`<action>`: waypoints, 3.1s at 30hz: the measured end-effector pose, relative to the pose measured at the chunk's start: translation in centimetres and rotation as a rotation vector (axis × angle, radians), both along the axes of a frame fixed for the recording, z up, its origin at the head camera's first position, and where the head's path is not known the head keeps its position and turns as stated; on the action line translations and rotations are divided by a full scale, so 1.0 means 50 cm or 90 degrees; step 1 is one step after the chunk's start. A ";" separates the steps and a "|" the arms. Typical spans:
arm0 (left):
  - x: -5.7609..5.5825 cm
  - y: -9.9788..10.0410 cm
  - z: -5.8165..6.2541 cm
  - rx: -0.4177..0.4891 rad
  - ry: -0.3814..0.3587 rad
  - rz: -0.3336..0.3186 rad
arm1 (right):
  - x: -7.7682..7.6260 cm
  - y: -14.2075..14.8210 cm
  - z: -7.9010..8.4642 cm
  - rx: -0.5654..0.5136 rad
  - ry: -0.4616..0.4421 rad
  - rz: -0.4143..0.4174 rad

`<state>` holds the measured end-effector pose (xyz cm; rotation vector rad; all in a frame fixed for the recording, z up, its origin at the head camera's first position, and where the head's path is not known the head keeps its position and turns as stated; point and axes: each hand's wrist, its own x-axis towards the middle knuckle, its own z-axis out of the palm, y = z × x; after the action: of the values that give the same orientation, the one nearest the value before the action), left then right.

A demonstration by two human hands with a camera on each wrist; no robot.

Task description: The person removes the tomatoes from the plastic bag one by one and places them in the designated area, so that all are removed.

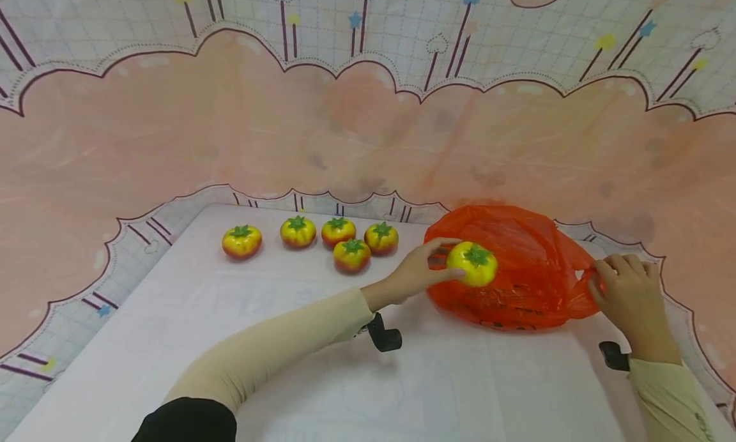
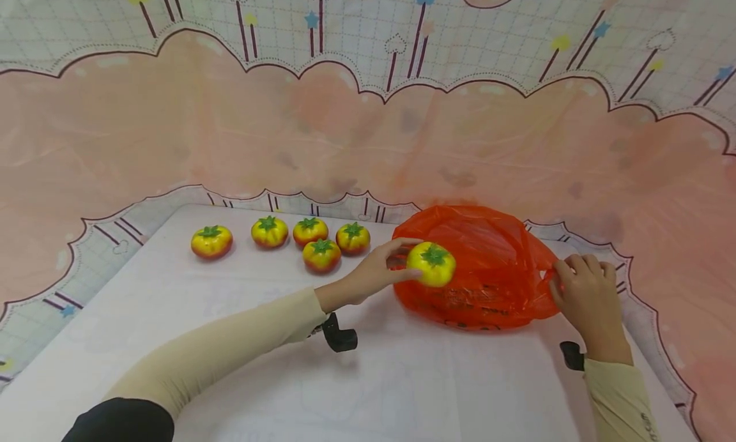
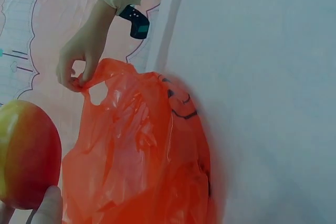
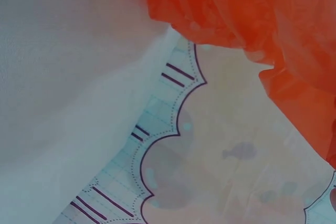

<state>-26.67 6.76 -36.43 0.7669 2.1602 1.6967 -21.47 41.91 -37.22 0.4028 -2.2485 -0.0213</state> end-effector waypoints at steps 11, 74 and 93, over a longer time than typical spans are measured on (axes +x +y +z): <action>-0.002 -0.096 0.002 0.014 -0.034 0.036 | 0.000 -0.002 0.002 0.004 -0.007 0.002; -0.034 -0.529 -0.105 -0.002 -0.211 0.308 | 0.013 -0.016 0.004 -0.006 -0.020 0.005; -0.046 -0.529 -0.112 -0.010 -0.229 0.302 | 0.011 -0.016 0.003 -0.006 -0.040 -0.010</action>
<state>-28.96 -19.71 -42.04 -0.0757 2.1954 1.8488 -20.93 41.13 -37.08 0.3851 -2.3127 -0.0066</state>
